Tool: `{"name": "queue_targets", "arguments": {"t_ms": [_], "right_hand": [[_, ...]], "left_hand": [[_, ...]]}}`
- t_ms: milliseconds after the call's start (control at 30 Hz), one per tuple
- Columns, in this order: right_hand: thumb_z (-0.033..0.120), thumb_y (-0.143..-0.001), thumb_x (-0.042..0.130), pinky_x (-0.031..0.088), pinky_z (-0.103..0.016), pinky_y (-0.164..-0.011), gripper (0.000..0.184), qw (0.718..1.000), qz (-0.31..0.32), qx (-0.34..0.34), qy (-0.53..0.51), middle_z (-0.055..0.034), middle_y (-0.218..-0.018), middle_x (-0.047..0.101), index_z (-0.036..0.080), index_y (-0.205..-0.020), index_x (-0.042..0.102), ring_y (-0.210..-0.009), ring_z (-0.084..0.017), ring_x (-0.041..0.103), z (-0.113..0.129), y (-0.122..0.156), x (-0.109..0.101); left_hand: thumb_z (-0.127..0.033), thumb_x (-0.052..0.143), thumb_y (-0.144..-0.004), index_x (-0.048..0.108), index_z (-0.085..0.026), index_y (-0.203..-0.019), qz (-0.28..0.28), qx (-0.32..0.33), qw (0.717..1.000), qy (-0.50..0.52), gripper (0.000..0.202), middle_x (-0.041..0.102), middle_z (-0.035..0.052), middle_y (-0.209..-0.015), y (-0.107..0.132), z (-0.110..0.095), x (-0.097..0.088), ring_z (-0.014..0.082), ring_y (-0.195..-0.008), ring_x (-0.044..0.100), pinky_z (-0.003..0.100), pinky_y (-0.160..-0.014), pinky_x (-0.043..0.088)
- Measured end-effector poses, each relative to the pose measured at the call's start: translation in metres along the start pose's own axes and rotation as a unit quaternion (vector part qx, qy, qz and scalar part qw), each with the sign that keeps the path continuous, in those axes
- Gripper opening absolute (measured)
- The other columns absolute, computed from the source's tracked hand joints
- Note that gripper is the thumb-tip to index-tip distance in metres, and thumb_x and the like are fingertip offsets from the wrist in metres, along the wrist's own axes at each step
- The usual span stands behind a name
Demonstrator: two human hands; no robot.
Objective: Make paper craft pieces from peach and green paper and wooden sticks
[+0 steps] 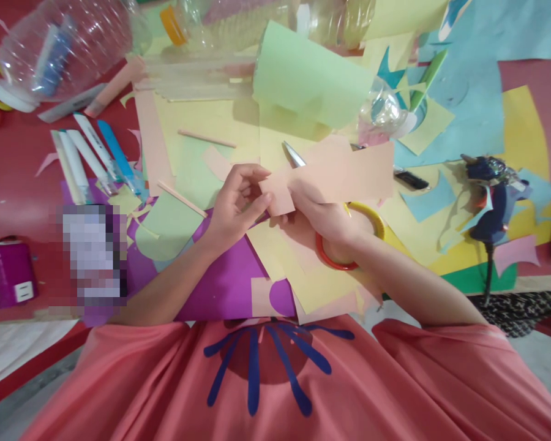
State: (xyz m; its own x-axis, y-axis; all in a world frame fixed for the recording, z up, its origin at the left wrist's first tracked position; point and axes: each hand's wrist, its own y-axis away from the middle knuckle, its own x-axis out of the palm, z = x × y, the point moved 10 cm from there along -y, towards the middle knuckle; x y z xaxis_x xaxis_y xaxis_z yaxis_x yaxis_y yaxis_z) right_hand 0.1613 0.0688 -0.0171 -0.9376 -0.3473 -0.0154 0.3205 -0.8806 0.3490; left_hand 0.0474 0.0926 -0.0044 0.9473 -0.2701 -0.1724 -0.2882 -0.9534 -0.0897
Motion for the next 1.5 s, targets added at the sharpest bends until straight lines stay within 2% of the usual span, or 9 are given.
{"name": "queue_targets", "arguments": {"t_ms": [267,533,700,867,967,1067,1133,1233,1500], "right_hand": [[0.047,-0.091,0.049,0.052,-0.03,-0.074,0.042,0.99,-0.01,0.055,-0.131,-0.0013,-0.063,0.063,0.02,-0.062,0.061,-0.064,-0.014,0.06,-0.014,0.001,0.002],[0.041,-0.087,0.058,0.052,-0.031,-0.078,0.038,0.988,-0.023,0.086,-0.128,-0.0004,-0.06,0.061,0.021,-0.054,0.056,-0.064,-0.014,0.06,-0.016,0.004,0.002],[0.043,-0.086,0.056,0.051,-0.032,-0.084,0.037,0.988,-0.012,0.093,-0.119,-0.0014,-0.064,0.063,0.02,-0.057,0.058,-0.069,-0.014,0.06,-0.017,0.0,0.004],[0.045,-0.083,0.059,0.052,-0.034,-0.08,0.031,0.991,-0.035,0.083,-0.096,-0.0017,-0.068,0.063,0.02,-0.065,0.06,-0.072,-0.016,0.061,-0.022,0.004,0.0],[0.044,-0.084,0.058,0.053,-0.035,-0.081,0.023,0.981,-0.163,0.015,-0.108,-0.003,-0.085,0.067,0.021,-0.082,0.062,-0.083,-0.018,0.064,-0.015,0.011,-0.026],[0.035,-0.084,0.05,0.05,-0.036,-0.089,0.019,0.934,-0.297,-0.172,-0.096,-0.0049,-0.1,0.065,0.024,-0.095,0.059,-0.094,-0.02,0.063,0.016,0.026,-0.057],[0.032,-0.082,0.049,0.05,-0.036,-0.09,0.018,0.901,-0.328,-0.271,-0.086,-0.0058,-0.103,0.063,0.024,-0.096,0.058,-0.094,-0.02,0.063,0.033,0.033,-0.067],[0.032,-0.085,0.052,0.052,-0.034,-0.081,0.012,0.895,-0.31,-0.294,-0.124,-0.005,-0.098,0.065,0.025,-0.091,0.059,-0.085,-0.017,0.065,0.036,0.027,-0.074],[0.057,-0.084,0.062,0.051,-0.027,-0.058,0.038,0.972,-0.16,-0.149,-0.08,0.0019,-0.063,0.06,0.022,-0.07,0.061,-0.056,-0.01,0.059,0.013,-0.004,-0.052]], "left_hand": [[-0.06,0.066,-0.079,0.056,-0.024,-0.097,-0.027,-0.005,1.0,-0.002,0.042,0.063,0.0026,-0.094,-0.002,-0.001,-0.005,0.0107,-0.073,0.061,0.024,-0.067,0.053],[-0.061,0.065,-0.079,0.055,-0.025,-0.102,-0.032,0.007,0.999,0.006,0.043,0.064,0.0024,-0.095,-0.001,-0.002,-0.007,0.0129,-0.081,0.066,0.025,-0.071,0.055],[-0.057,0.065,-0.082,0.054,-0.024,-0.102,0.0,-0.022,0.998,0.059,0.04,0.064,-0.0025,-0.075,-0.001,0.002,0.002,0.0104,-0.065,0.064,0.022,-0.059,0.052],[-0.059,0.069,-0.077,0.058,-0.022,-0.087,-0.032,-0.04,0.997,0.064,0.04,0.062,-0.0032,-0.069,-0.003,0.006,-0.006,0.0092,-0.061,0.061,0.021,-0.054,0.048],[-0.055,0.07,-0.078,0.061,-0.021,-0.087,-0.051,-0.024,0.997,0.047,0.036,0.061,-0.0032,-0.068,-0.006,0.003,-0.016,0.0077,-0.058,0.057,0.019,-0.051,0.045],[-0.045,0.07,-0.08,0.064,-0.02,-0.087,-0.063,-0.009,0.998,0.01,0.027,0.061,-0.0022,-0.07,-0.008,-0.002,-0.028,0.0073,-0.057,0.054,0.019,-0.05,0.042],[-0.039,0.067,-0.082,0.065,-0.02,-0.086,-0.062,-0.006,0.998,-0.018,0.02,0.061,-0.0015,-0.071,-0.009,-0.005,-0.035,0.0077,-0.057,0.052,0.02,-0.049,0.041],[-0.033,0.061,-0.084,0.066,-0.021,-0.086,-0.042,-0.007,0.998,-0.05,0.013,0.055,-0.0018,-0.067,-0.011,-0.008,-0.039,0.0078,-0.052,0.045,0.022,-0.046,0.036],[-0.022,0.056,-0.083,0.062,-0.02,-0.092,0.09,-0.03,0.995,-0.029,0.012,0.052,-0.0038,-0.067,-0.005,-0.01,-0.013,0.0056,-0.049,0.039,0.02,-0.045,0.031]]}}
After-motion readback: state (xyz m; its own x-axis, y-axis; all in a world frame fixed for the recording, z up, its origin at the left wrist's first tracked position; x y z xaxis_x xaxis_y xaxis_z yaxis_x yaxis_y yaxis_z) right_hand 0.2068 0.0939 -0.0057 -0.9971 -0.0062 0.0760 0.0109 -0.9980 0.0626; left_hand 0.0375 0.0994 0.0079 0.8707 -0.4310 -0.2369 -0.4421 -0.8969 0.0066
